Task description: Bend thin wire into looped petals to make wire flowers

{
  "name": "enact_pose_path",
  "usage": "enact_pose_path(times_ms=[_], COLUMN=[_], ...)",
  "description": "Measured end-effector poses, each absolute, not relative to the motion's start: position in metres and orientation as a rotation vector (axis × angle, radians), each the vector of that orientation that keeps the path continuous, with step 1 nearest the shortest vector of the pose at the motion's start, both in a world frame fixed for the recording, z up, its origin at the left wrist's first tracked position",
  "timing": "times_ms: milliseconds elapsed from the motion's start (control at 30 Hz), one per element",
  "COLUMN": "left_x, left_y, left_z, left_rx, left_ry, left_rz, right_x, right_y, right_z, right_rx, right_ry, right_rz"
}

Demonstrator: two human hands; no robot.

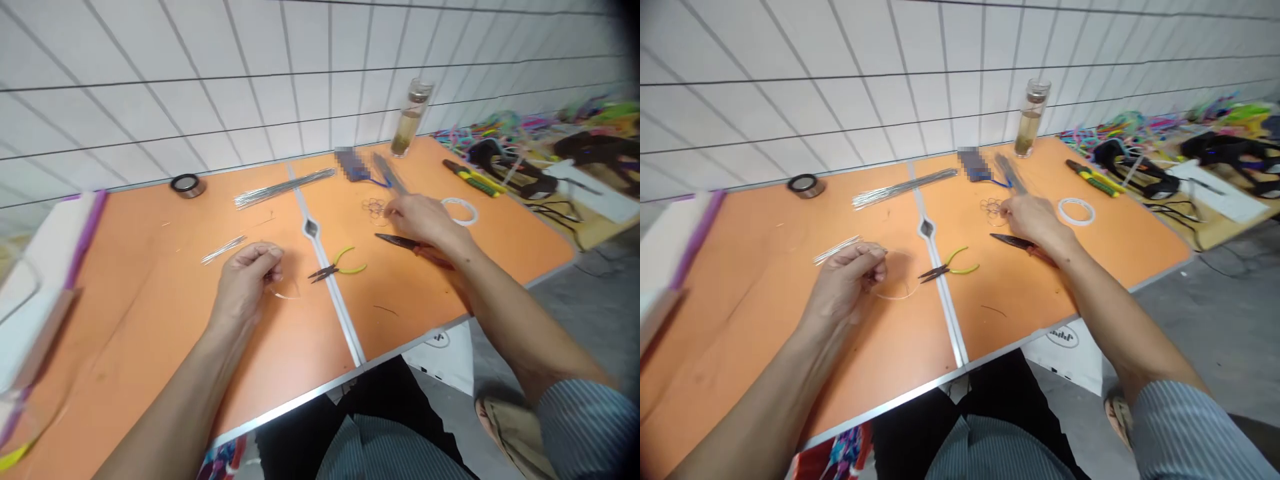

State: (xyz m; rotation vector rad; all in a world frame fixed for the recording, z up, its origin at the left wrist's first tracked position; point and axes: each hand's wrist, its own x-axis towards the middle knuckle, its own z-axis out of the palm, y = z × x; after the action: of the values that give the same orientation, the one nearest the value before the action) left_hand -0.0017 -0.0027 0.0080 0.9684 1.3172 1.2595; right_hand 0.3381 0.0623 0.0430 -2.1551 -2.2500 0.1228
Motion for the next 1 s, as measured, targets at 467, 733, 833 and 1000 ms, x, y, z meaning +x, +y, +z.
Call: enact_pose_path(times_ms=[467,733,833,1000], left_x=[-0.006,-0.003,-0.003,-0.002], left_y=[0.006,0.005,0.005,0.004], left_z=[-0.009,-0.008,-0.007,-0.004], left_rx=[0.959,0.900,0.879,0.851], left_ry=[1.142,1.079,1.085,1.079], left_rz=[1.278,1.259,1.247,1.205], right_x=[0.187,0.192,0.190,0.188], right_y=[0.036,0.036,0.035,0.034], right_z=[0.014,0.002,0.001,-0.003], right_rx=[-1.229,-1.167,-1.113,-1.072], right_ry=[-1.950,-1.900,-1.919,-1.954], right_rz=[1.048,0.959,0.882,0.802])
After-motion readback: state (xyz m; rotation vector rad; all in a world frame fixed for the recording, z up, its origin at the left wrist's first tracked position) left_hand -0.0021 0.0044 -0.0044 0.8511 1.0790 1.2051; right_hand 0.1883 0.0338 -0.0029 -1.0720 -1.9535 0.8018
